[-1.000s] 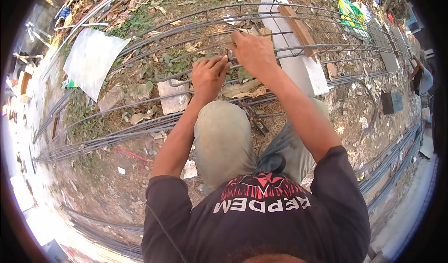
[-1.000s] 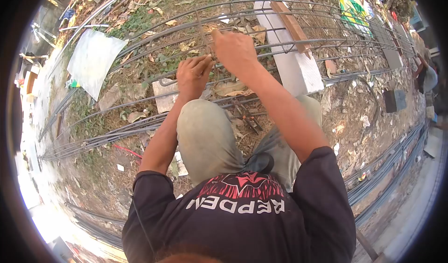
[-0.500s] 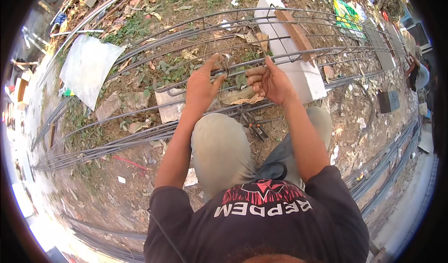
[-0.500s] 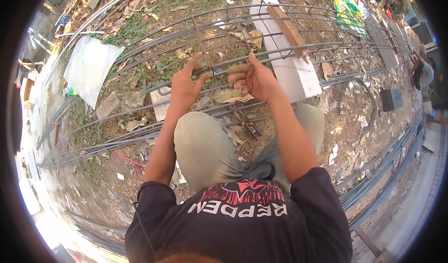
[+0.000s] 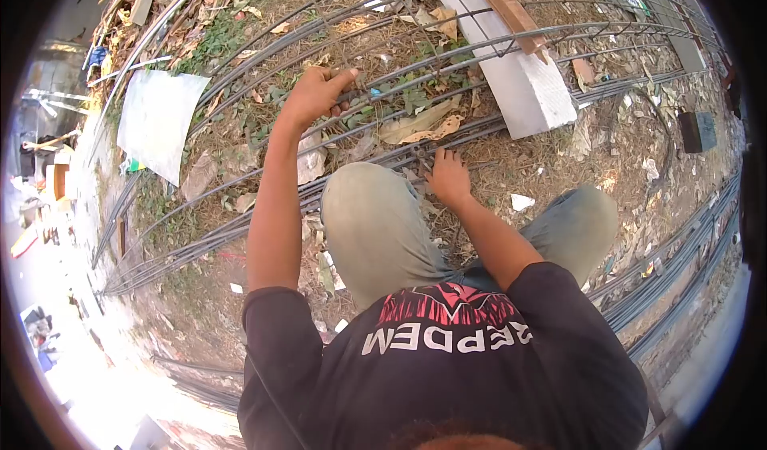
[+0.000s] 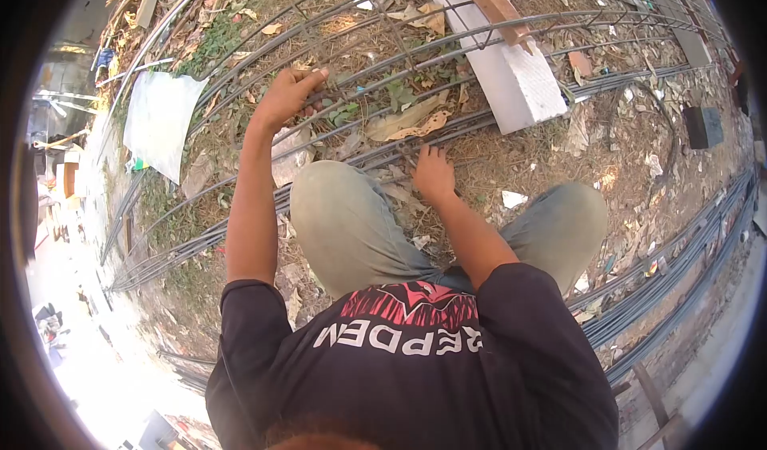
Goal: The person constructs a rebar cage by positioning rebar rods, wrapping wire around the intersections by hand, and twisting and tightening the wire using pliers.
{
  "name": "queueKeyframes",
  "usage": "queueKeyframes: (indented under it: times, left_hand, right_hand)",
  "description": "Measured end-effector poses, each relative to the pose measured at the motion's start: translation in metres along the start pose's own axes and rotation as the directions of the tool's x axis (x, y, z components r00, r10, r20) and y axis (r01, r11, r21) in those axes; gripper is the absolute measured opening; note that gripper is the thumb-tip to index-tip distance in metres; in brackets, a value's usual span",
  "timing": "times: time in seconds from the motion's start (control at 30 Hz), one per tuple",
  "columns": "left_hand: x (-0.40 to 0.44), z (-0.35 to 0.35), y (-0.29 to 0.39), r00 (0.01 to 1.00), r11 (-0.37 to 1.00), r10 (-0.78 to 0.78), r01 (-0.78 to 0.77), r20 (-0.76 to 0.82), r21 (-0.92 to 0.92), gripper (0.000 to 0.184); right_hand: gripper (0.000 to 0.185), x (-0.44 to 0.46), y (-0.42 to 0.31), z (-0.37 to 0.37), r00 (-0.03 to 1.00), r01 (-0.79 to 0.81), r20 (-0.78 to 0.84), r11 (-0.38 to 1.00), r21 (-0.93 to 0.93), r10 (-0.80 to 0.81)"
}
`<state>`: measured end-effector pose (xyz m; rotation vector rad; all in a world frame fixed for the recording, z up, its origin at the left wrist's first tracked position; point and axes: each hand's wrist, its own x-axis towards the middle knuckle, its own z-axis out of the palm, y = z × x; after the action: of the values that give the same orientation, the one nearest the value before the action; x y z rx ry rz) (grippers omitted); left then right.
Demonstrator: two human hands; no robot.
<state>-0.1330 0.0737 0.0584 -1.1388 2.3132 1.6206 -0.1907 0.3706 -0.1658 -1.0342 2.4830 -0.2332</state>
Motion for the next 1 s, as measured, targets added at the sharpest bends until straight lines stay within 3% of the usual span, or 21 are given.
queueKeyframes:
  times: [0.07,0.13,0.17,0.23,0.3,0.37,0.47,0.5,0.6,0.63,0.67,0.7,0.83,1.0]
  left_hand:
    - [-0.003,0.004,0.007,0.999,0.999,-0.020,0.021,-0.026,0.038,0.047]
    - [-0.011,0.006,0.018,0.998,0.997,-0.039,0.043,-0.054,0.062,0.047]
    - [-0.008,0.010,0.008,0.995,0.999,-0.035,0.032,-0.095,-0.029,0.047]
    - [-0.005,0.008,0.004,0.993,0.998,-0.062,0.061,-0.103,-0.011,0.047]
    - [-0.003,0.008,0.003,0.996,0.998,-0.059,0.060,-0.065,0.003,0.048]
    - [-0.005,0.008,0.003,0.989,0.991,-0.136,0.137,-0.064,0.001,0.048]
    - [-0.004,0.002,0.019,0.983,0.982,-0.183,0.182,-0.002,-0.040,0.047]
    - [-0.005,0.000,0.024,0.986,0.985,-0.168,0.168,0.017,-0.050,0.046]
    - [-0.005,0.006,0.000,0.994,0.992,-0.109,0.109,-0.004,-0.066,0.044]
    - [-0.006,0.011,-0.004,0.995,0.994,-0.093,0.090,-0.038,-0.067,0.044]
    - [0.000,0.010,-0.002,0.995,0.997,-0.059,0.054,-0.075,-0.063,0.044]
    - [-0.002,0.006,0.004,0.997,0.995,-0.066,0.062,-0.050,-0.082,0.045]
    - [-0.002,0.004,0.003,1.000,0.999,-0.009,0.008,-0.019,-0.034,0.047]
    - [-0.001,0.005,0.000,0.998,0.998,0.047,-0.046,-0.042,0.033,0.048]
  right_hand:
    - [0.067,0.001,0.004,0.002,0.999,0.052,0.015,0.991,-0.125,-0.051]
    - [0.062,-0.007,0.011,-0.002,0.999,-0.039,0.028,0.999,0.001,0.039]
    - [0.059,-0.009,0.008,-0.006,0.996,-0.085,0.037,0.994,0.075,0.082]
    - [0.052,-0.014,-0.002,-0.010,0.963,-0.264,0.139,0.896,0.357,0.229]
    - [0.043,-0.020,0.004,-0.014,0.907,-0.421,0.251,0.700,0.576,0.338]
    - [0.034,-0.026,0.002,-0.016,0.844,-0.519,0.368,0.421,0.744,0.390]
    - [0.023,-0.029,0.010,-0.094,0.756,-0.643,0.651,-0.111,0.757,0.061]
    - [0.022,-0.030,0.011,-0.131,0.776,-0.625,0.630,-0.087,0.775,0.031]
    - [0.028,-0.047,0.026,-0.182,0.834,-0.551,0.547,0.166,0.818,0.071]
    - [0.029,-0.059,0.025,-0.191,0.894,-0.441,0.408,0.518,0.733,0.184]
    - [0.031,-0.069,0.022,-0.200,0.948,-0.312,0.218,0.798,0.515,0.230]
    - [0.034,-0.073,0.017,-0.213,0.979,-0.204,0.017,0.960,0.192,0.204]
    - [0.027,-0.110,-0.023,-0.266,0.994,-0.065,-0.082,0.993,0.099,0.074]
    - [0.020,-0.116,-0.082,-0.282,0.996,0.039,-0.063,0.958,-0.284,-0.059]
